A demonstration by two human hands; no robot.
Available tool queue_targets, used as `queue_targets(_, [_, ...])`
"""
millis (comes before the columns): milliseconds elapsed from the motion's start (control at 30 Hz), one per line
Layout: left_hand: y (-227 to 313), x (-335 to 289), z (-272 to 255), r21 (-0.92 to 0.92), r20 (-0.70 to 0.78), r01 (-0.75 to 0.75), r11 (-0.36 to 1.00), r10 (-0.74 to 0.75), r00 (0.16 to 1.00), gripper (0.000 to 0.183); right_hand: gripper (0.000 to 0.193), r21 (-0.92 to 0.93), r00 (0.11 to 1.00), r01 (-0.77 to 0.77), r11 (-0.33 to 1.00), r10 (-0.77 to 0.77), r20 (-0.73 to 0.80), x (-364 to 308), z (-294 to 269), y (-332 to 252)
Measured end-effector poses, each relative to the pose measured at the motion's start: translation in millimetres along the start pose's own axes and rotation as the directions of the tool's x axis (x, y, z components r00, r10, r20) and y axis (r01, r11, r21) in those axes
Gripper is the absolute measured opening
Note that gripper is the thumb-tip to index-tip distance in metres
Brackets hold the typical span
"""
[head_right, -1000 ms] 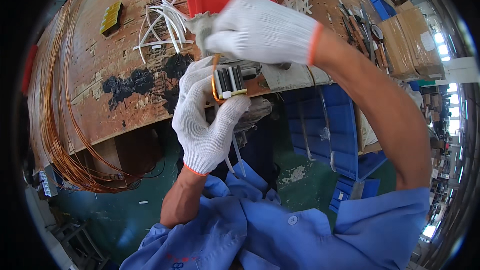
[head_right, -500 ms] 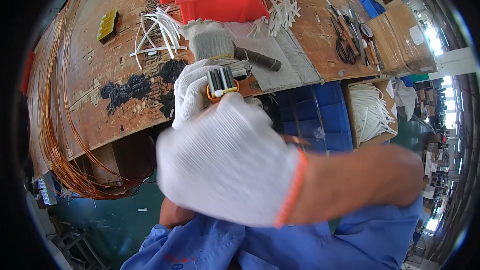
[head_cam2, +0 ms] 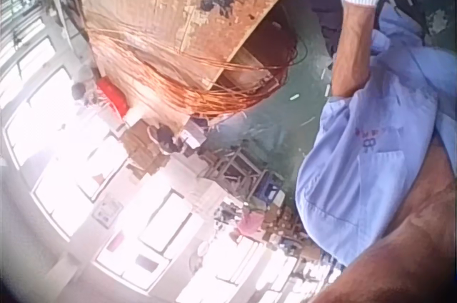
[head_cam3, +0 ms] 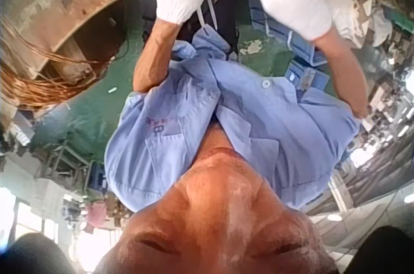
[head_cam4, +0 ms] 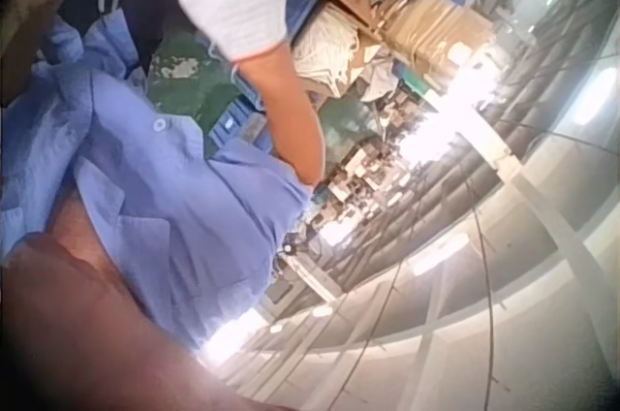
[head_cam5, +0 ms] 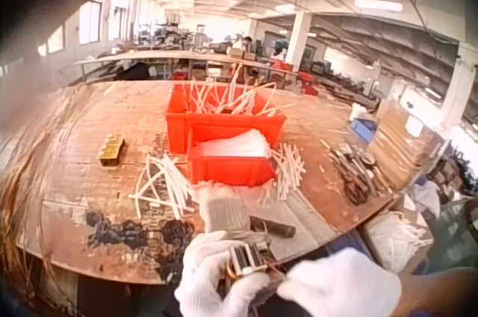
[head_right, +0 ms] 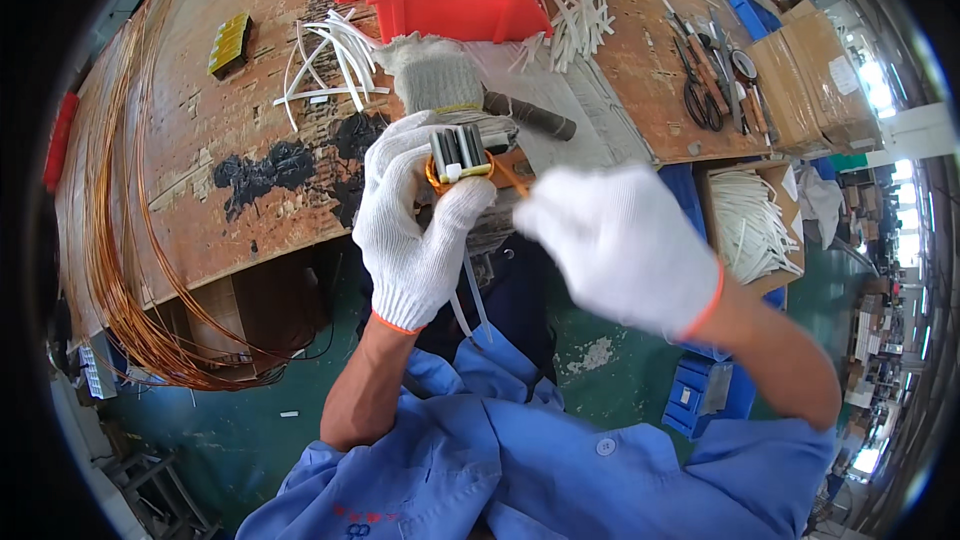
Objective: Manually tape insulation, wind coils, and tie zip-ties to assemble electronic transformers on an industrial fabrication floor.
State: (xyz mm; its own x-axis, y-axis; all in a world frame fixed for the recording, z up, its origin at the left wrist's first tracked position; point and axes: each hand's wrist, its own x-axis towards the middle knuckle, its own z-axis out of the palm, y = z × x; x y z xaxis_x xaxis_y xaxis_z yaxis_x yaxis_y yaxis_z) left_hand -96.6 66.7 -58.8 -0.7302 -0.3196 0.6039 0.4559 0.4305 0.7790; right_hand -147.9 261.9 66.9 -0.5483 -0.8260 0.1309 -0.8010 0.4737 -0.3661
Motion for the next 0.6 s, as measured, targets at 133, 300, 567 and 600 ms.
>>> queue_targets(133, [-1,2,1,0.055,0.028,-0.133,0.99,0.132,0.991,0.078,0.015,-0.278,0.995,0.076,0.958,-0.054,0.085,-30,6,-70])
queue_targets(300, [-6,-16,13,-0.002,0.059,-0.054,0.999,0.054,0.997,0.055,0.019,-0.408,0.946,0.318,0.856,-0.254,0.204,68,-9,-93])
queue_targets(567, [3,-10,5,-0.019,-0.129,0.094,0.995,-0.096,0.987,0.051,0.033,0.18,0.952,-0.087,0.98,0.028,0.306,97,-20,39])
queue_targets(600, [3,-10,6,-0.062,-0.16,0.115,0.991,-0.124,0.979,0.053,0.036,0.273,0.951,-0.254,0.928,0.188,0.246,64,-16,30])
